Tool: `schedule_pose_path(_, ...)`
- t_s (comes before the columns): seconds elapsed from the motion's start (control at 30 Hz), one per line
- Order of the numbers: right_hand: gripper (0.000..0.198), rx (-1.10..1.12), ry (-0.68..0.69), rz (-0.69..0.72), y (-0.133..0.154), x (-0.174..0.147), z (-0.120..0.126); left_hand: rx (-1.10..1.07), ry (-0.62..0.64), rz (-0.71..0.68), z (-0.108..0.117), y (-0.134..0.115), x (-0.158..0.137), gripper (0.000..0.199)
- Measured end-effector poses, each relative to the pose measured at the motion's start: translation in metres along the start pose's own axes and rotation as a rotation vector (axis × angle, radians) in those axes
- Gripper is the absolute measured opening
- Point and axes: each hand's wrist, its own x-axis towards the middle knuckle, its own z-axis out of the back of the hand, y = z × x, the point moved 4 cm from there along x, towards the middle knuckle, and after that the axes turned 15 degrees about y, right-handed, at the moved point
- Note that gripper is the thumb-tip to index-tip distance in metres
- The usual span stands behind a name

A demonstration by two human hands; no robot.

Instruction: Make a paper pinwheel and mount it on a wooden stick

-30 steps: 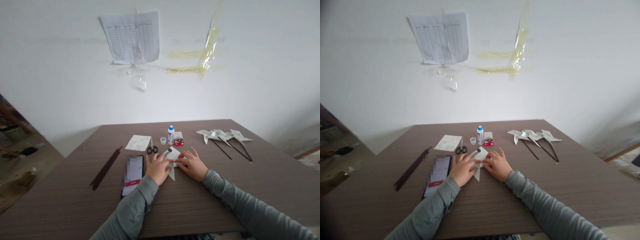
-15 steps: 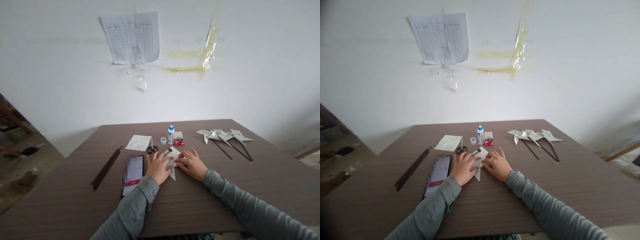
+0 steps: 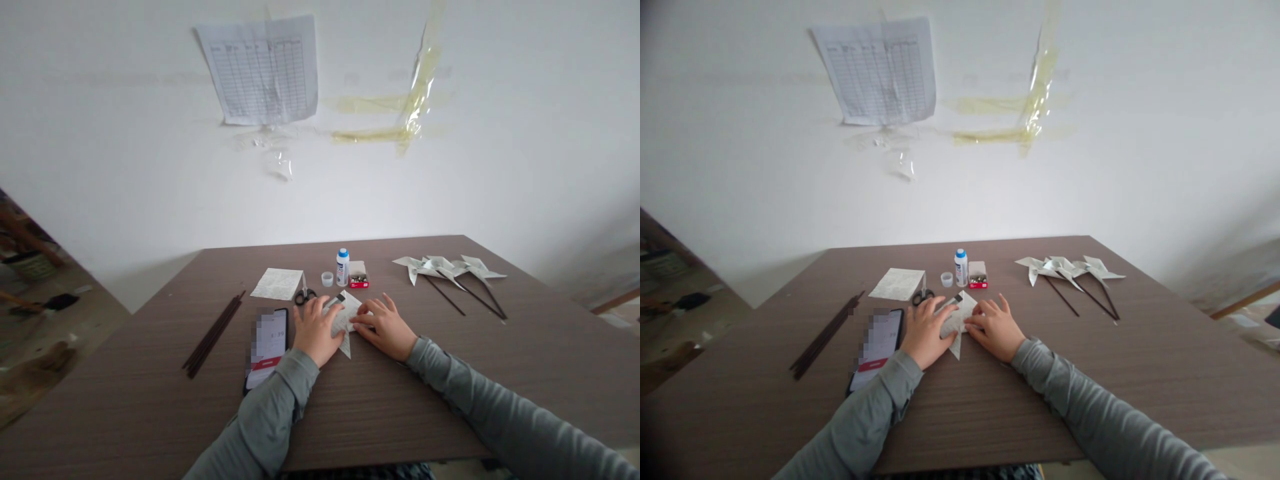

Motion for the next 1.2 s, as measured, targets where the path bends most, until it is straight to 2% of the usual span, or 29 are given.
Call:
schedule_pose_path(0.27,0.033,0.118,-0.022,-0.031,-0.016,0.002,-0.01,-0.024,0.086,0.0,0.0,0.0,0.001,0.043)
schedule_pose_path(0.57,0.029,0.07,-0.01,-0.004,-0.011,0.001,-0.006,-0.017,0.093,0.021,0.006,-0.005,-0.002,0.043)
schedule_pose_path(0.77,0.034,0.011,0.007,0.019,-0.003,0.0,-0.003,-0.019,0.098,0.011,0.003,-0.002,-0.001,0.044)
schedule_pose_path(0.93,0.041,0.061,-0.011,0.007,-0.011,0.001,-0.009,-0.021,0.064,0.003,0.001,0.002,0.0,0.042)
schedule_pose_path(1.07,0.044,0.145,-0.039,-0.056,-0.023,0.004,-0.013,-0.023,0.079,0.014,0.002,0.002,-0.001,0.043)
schedule_pose_path(1.2,0.043,0.161,-0.039,-0.058,-0.022,0.004,-0.012,-0.02,0.098,0.019,0.003,0.0,-0.002,0.045)
